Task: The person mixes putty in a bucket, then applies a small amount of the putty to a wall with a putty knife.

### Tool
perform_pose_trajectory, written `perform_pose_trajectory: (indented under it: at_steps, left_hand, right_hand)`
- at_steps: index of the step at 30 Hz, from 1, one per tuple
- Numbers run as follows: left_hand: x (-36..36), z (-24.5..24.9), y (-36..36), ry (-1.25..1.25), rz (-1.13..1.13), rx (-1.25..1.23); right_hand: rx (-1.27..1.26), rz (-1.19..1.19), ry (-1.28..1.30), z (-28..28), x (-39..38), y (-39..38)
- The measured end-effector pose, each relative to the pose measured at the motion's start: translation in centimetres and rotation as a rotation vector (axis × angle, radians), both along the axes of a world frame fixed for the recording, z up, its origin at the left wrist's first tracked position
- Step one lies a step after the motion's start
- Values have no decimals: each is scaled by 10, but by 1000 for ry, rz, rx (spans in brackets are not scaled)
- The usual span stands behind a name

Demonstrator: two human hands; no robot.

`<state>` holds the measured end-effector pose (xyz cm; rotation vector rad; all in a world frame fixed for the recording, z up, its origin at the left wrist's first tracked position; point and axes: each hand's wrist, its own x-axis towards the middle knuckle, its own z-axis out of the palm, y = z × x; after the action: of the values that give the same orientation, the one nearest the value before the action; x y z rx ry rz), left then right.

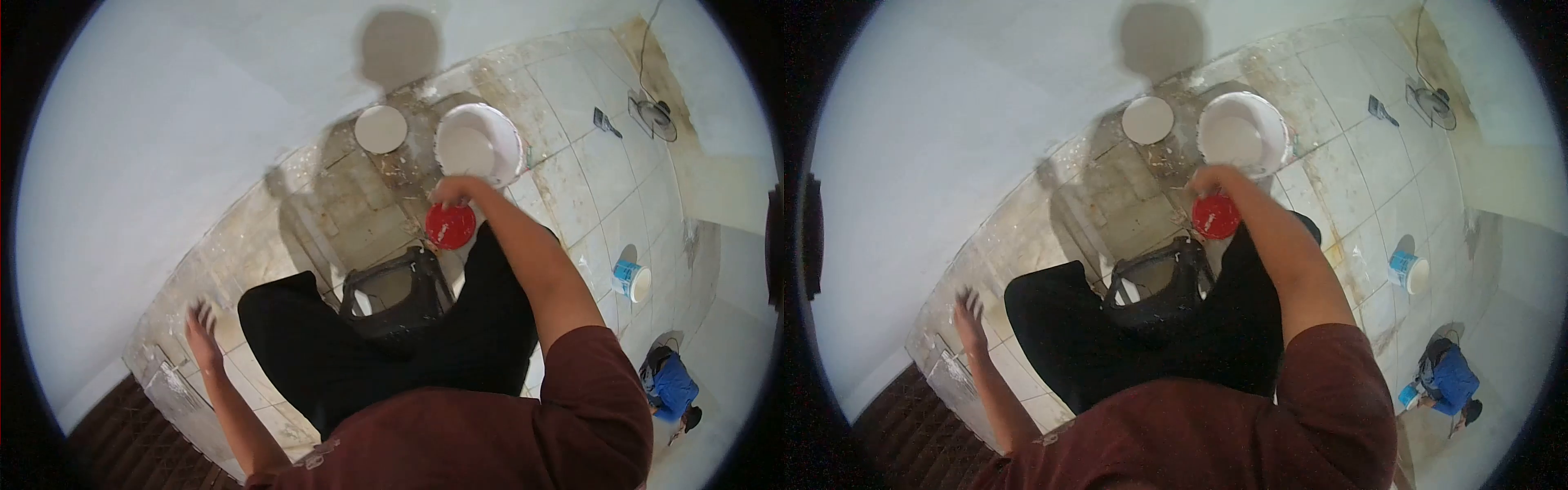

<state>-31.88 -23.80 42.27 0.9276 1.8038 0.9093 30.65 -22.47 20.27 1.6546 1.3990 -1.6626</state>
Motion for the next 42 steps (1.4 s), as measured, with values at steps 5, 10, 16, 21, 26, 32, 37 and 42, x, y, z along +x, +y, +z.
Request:
perform_pose_trajectory:
  at_steps: [5,10,16,21,26,32,37,42]
  left_hand:
    - [246,73,26,-25,-443,22]
    - [382,19,35,86,-914,-62]
    - [417,-81,63,146,-1159,-318]
    - [432,-119,86,207,-1290,-322]
    - [459,-129,89,131,-1420,-40]
    - [477,-137,91,32,-1476,-193]
    - [473,-142,98,12,-1501,-297]
    - [474,-146,100,37,-1520,-423]
  right_hand:
    - [203,-327,-302,2,133,0]
    - [388,-40,-528,-54,164,-5]
    - [132,-113,-623,-84,140,-17]
    - [71,-84,-715,-95,133,-18]
    - [203,-318,-604,-118,136,-4]
    - [376,-257,-604,-107,107,27]
    - [473,-107,-460,-122,113,41]
    - [619,-373,-547,-107,130,57]
